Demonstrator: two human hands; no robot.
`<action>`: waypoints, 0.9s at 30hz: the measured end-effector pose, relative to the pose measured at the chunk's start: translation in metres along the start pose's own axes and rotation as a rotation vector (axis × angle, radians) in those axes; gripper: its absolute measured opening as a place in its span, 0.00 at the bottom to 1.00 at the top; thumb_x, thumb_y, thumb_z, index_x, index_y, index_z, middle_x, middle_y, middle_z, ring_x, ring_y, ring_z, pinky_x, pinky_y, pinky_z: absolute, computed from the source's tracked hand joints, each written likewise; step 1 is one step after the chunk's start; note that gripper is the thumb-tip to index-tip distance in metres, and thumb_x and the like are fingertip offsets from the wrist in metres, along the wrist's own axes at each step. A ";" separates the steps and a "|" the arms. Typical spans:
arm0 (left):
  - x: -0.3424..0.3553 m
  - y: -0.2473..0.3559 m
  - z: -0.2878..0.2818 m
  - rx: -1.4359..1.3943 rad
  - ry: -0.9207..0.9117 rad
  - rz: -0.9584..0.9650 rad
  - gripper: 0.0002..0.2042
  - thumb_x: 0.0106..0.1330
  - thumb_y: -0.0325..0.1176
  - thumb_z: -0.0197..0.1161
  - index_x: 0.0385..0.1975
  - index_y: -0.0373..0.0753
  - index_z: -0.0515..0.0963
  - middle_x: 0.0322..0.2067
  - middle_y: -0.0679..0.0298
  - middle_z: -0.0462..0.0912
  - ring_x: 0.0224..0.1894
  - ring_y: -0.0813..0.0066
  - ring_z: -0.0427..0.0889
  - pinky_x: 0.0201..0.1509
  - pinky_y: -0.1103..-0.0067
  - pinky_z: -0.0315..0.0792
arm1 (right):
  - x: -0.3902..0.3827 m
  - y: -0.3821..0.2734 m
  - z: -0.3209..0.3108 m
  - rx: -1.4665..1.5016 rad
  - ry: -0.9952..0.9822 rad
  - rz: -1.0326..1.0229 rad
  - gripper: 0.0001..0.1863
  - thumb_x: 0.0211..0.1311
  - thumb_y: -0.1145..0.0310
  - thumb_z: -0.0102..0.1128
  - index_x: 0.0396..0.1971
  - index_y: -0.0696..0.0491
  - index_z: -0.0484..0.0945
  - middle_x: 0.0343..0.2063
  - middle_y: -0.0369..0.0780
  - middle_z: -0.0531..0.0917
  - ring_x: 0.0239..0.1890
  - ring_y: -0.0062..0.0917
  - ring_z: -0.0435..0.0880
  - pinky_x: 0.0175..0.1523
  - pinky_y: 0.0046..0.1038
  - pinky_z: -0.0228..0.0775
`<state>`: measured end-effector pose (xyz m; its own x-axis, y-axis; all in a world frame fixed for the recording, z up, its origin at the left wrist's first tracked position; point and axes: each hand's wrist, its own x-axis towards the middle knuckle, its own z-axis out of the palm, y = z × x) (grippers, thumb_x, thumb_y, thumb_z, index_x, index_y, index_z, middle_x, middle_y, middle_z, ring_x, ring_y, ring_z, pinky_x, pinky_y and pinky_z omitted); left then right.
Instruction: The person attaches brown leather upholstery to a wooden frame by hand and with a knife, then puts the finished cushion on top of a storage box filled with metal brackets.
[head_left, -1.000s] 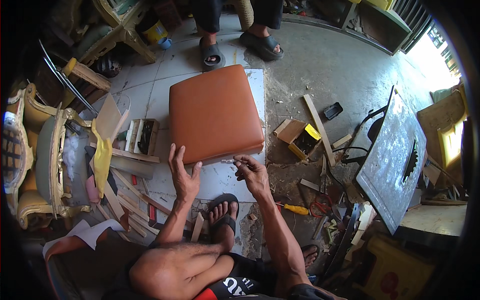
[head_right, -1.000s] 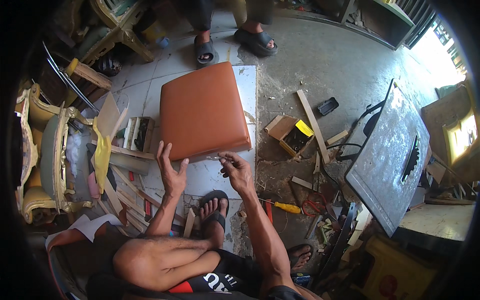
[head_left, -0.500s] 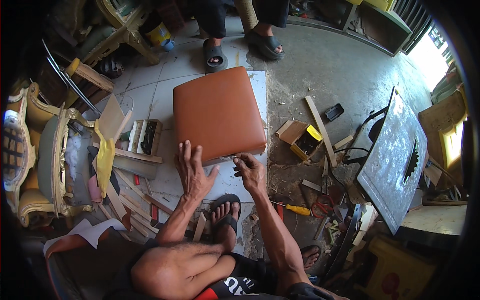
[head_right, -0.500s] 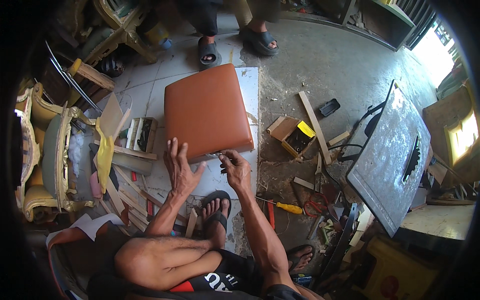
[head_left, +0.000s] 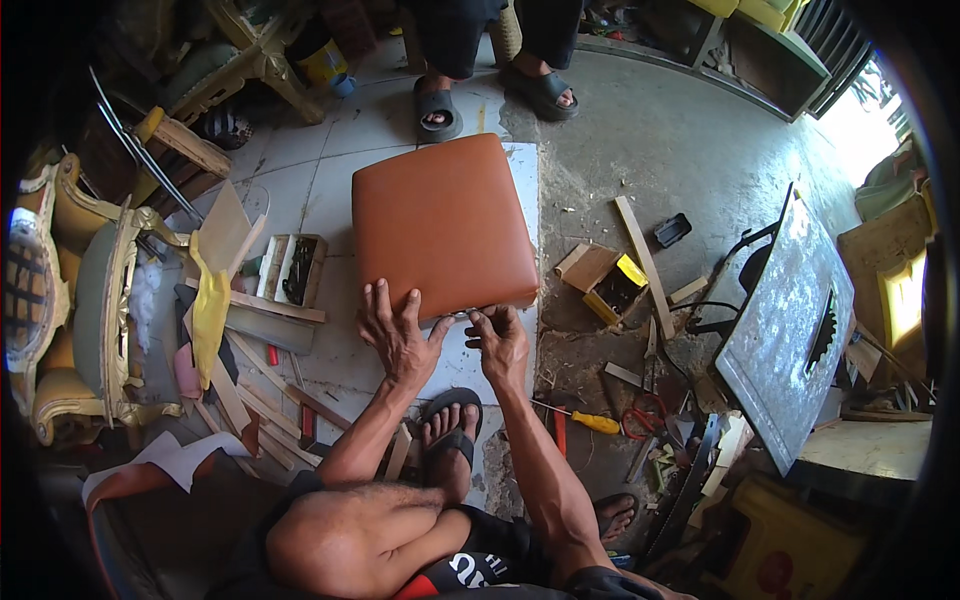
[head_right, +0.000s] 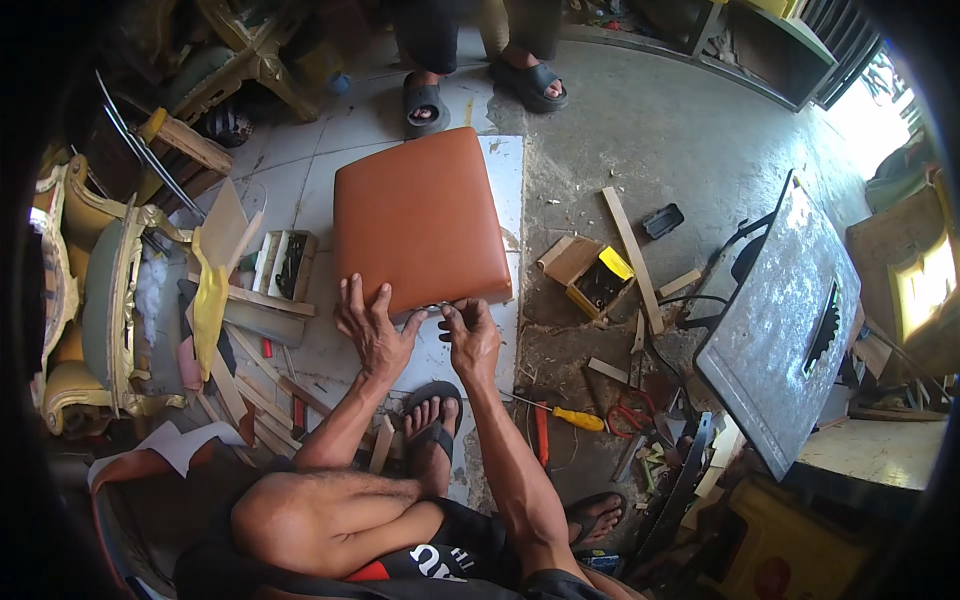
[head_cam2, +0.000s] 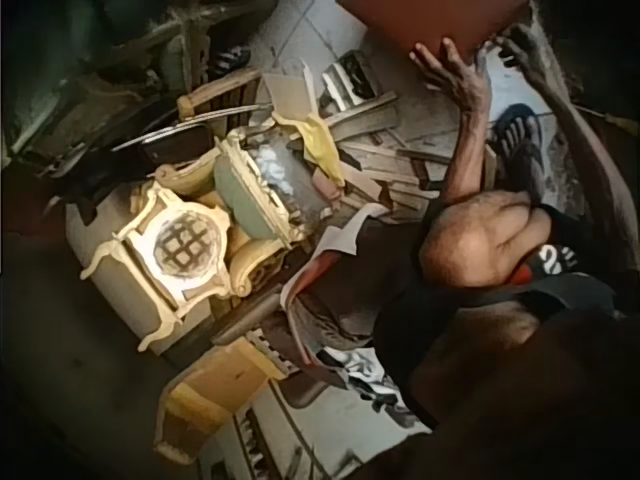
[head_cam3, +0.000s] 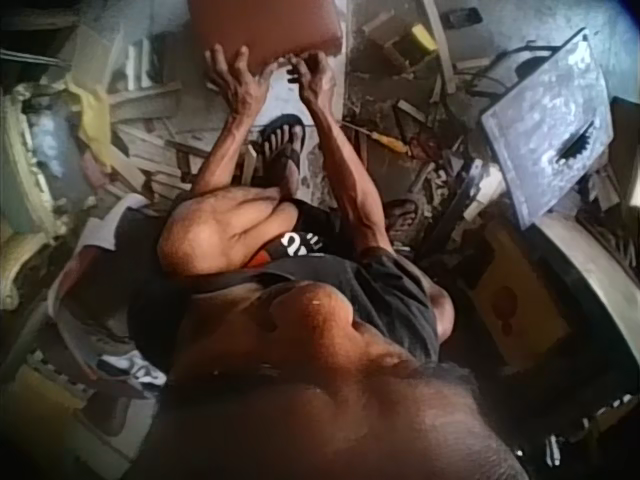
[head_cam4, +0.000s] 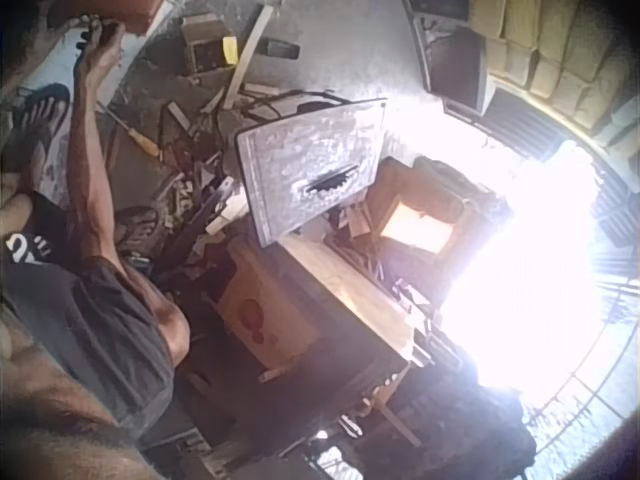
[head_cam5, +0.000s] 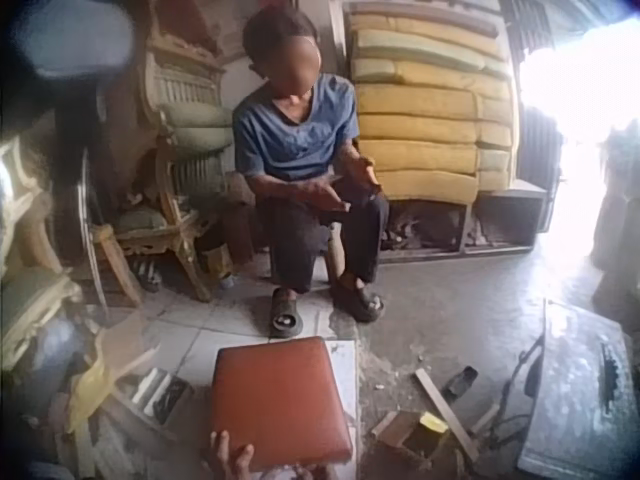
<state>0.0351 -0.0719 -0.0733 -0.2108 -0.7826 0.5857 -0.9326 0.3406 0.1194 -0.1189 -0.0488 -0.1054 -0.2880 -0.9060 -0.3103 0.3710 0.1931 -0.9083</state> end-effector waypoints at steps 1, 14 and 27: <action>0.000 0.000 0.000 0.001 0.007 0.004 0.42 0.59 0.53 0.76 0.71 0.49 0.60 0.74 0.43 0.54 0.76 0.36 0.52 0.68 0.37 0.49 | 0.001 0.000 0.000 -0.033 0.000 -0.004 0.09 0.71 0.71 0.66 0.43 0.55 0.74 0.36 0.36 0.84 0.33 0.23 0.85 0.37 0.27 0.82; -0.001 0.000 0.002 -0.011 0.033 0.008 0.39 0.63 0.53 0.73 0.70 0.49 0.61 0.74 0.43 0.55 0.76 0.36 0.53 0.68 0.36 0.50 | -0.004 -0.005 0.007 0.148 -0.019 0.027 0.08 0.73 0.75 0.60 0.46 0.57 0.71 0.40 0.41 0.85 0.37 0.26 0.87 0.39 0.29 0.86; -0.001 0.001 0.001 -0.032 0.017 -0.010 0.38 0.63 0.52 0.73 0.70 0.51 0.63 0.74 0.44 0.55 0.76 0.35 0.53 0.68 0.35 0.50 | -0.007 -0.012 0.014 0.127 0.051 0.074 0.11 0.71 0.74 0.64 0.46 0.58 0.71 0.39 0.45 0.86 0.32 0.28 0.88 0.35 0.29 0.86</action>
<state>0.0344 -0.0708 -0.0745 -0.1962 -0.7773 0.5978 -0.9248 0.3493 0.1507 -0.1091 -0.0499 -0.0882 -0.2993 -0.8702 -0.3915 0.5003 0.2063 -0.8409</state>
